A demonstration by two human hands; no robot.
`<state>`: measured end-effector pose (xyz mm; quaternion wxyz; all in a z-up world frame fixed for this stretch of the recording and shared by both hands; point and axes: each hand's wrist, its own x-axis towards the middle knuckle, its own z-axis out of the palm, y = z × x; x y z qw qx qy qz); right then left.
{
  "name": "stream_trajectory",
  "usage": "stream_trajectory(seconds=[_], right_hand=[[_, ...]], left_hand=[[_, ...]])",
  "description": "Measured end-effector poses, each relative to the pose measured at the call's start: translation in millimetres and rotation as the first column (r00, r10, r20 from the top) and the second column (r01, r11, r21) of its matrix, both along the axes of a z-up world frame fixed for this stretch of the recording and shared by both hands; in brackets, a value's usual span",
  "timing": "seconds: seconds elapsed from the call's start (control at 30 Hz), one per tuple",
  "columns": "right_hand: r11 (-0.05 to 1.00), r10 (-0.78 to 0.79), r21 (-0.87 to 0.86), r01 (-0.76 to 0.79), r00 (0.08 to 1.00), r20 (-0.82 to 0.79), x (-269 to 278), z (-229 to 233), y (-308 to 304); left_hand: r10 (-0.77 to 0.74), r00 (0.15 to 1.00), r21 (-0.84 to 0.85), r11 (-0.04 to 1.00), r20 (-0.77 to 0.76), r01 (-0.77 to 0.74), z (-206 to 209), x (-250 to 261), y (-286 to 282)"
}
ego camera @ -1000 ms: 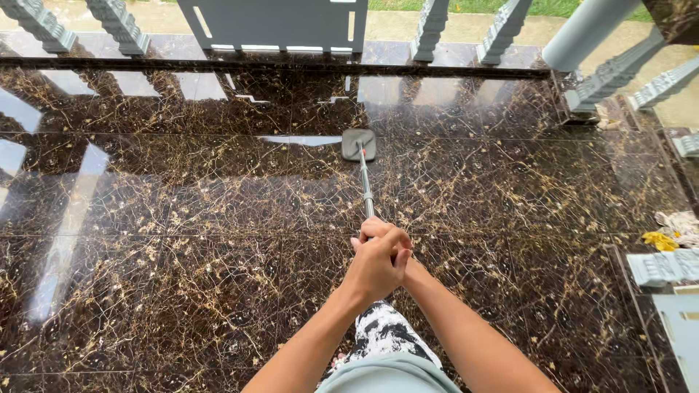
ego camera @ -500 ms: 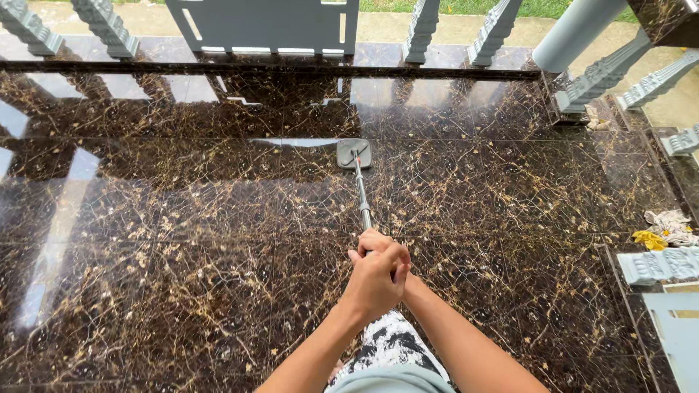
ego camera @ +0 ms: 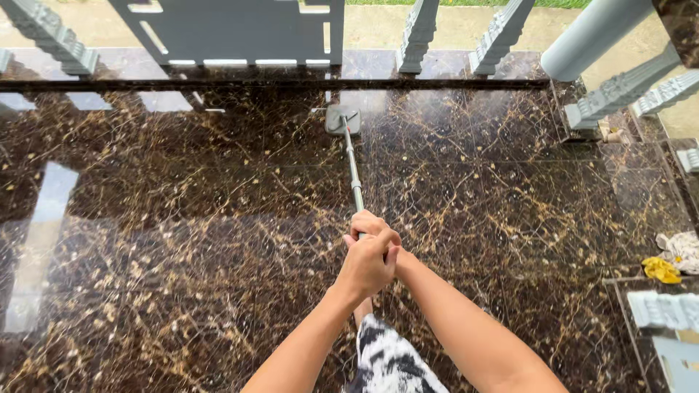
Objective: The person mops a dark marbled balcony floor using a squeegee, pushing water across the surface and periodically handling the tool near a bucket.
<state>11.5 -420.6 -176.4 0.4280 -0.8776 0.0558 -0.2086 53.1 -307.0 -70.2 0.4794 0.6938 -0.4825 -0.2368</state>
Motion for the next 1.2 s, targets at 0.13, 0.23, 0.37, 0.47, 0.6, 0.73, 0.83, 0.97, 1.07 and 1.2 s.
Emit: stream_trajectory(seconds=[0.13,0.23,0.37,0.47,0.6,0.73,0.83,0.97,1.07,1.2], right_hand=[[0.999,0.008,-0.047,-0.010,0.999,-0.045,40.3,-9.5,-70.0],[0.999,-0.032,-0.017,0.030,0.993,-0.110,60.9,-18.6,-96.7],[0.999,-0.049,0.008,0.049,0.998,-0.040,57.4,-21.3,-99.8],[0.998,-0.032,0.047,0.034,0.999,-0.035,45.7,-18.2,-91.7],[0.997,-0.025,0.076,0.028,0.999,-0.040,15.8,-13.5,-65.7],[0.997,-0.015,0.080,0.017,0.999,-0.028,-17.9,-3.8,-28.5],[0.997,-0.013,0.072,0.014,1.000,-0.008,-54.4,10.0,9.6],[0.999,-0.040,-0.019,0.040,0.999,0.005,-109.9,34.4,74.5],[0.995,-0.095,-0.014,0.095,0.995,-0.031,-152.8,51.7,124.2],[0.990,-0.142,-0.008,0.142,0.989,-0.047,-195.4,61.7,170.4]], left_hand=[[0.015,1.000,-0.102,0.995,0.025,-0.013,-6.4,35.4,-61.0],[-0.012,1.000,-0.088,0.996,0.015,0.014,-12.4,55.0,-90.8],[-0.021,0.999,0.001,1.000,0.035,0.021,-13.0,54.0,-97.1],[-0.015,0.999,-0.018,1.000,0.029,0.016,-7.7,42.1,-85.3],[0.001,1.000,-0.012,1.000,0.027,0.000,-1.7,15.1,-61.7],[0.031,0.999,-0.060,0.998,0.021,-0.030,-0.8,-23.1,-23.8],[0.008,1.000,-0.019,1.000,-0.010,-0.008,-0.9,-58.4,15.1],[0.010,1.000,-0.051,0.999,0.020,-0.009,5.0,-112.8,70.7],[-0.004,1.000,-0.101,0.995,0.027,0.007,18.6,-151.5,115.6],[-0.073,0.993,0.054,0.995,-0.096,0.078,46.5,-191.5,160.6]])
